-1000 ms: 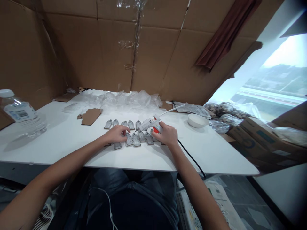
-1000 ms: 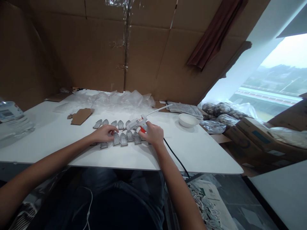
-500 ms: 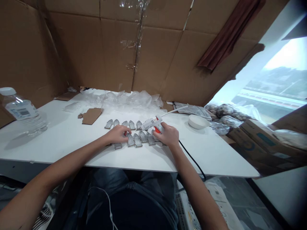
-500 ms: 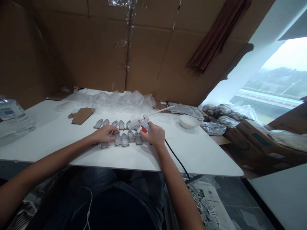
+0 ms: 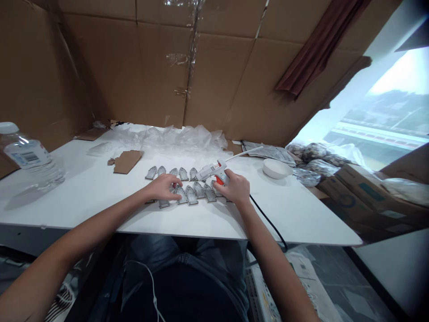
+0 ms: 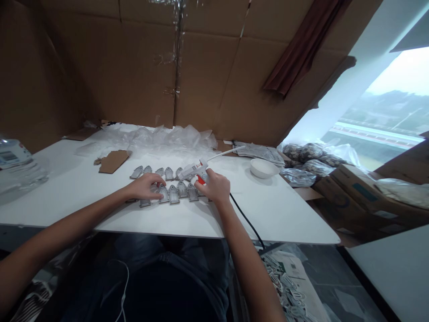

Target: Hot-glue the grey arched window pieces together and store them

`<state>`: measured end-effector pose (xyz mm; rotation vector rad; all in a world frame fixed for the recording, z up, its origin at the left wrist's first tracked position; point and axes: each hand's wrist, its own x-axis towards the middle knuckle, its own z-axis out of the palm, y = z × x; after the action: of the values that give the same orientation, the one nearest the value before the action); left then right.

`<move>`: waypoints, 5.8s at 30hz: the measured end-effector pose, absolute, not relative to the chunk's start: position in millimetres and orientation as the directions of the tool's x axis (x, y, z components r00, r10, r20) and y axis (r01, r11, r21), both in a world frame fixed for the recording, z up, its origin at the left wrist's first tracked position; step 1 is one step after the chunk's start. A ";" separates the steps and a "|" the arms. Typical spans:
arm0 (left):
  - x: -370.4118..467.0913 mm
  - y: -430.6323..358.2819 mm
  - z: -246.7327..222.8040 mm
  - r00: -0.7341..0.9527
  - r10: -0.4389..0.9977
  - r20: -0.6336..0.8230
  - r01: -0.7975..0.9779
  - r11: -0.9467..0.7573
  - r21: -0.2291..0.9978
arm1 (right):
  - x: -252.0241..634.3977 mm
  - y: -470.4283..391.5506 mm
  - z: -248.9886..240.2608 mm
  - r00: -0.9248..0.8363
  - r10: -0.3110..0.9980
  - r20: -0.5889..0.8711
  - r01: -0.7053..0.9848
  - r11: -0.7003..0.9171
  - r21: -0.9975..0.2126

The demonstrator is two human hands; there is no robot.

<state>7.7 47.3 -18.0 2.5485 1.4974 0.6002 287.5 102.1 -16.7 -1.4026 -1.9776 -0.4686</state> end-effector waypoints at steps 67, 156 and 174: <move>10.1 52.5 -24.8 0.339 0.914 0.224 0.782 -0.406 0.473 | 286.7 104.4 -20.7 -0.243 0.684 0.688 0.923 0.382 -0.054; 8.0 56.3 -25.2 0.323 0.926 0.195 0.771 -0.377 0.514 | 283.5 100.2 -23.5 -0.534 0.641 0.552 0.805 0.585 0.098; 7.4 56.4 -25.1 0.333 0.923 0.192 0.776 -0.384 0.500 | 282.6 101.6 -27.1 -0.457 0.627 0.631 0.826 0.563 0.039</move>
<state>7.4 56.4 -25.1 2.2840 1.5157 0.6489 282.6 101.6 -27.1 -1.1608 -2.2327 -0.4617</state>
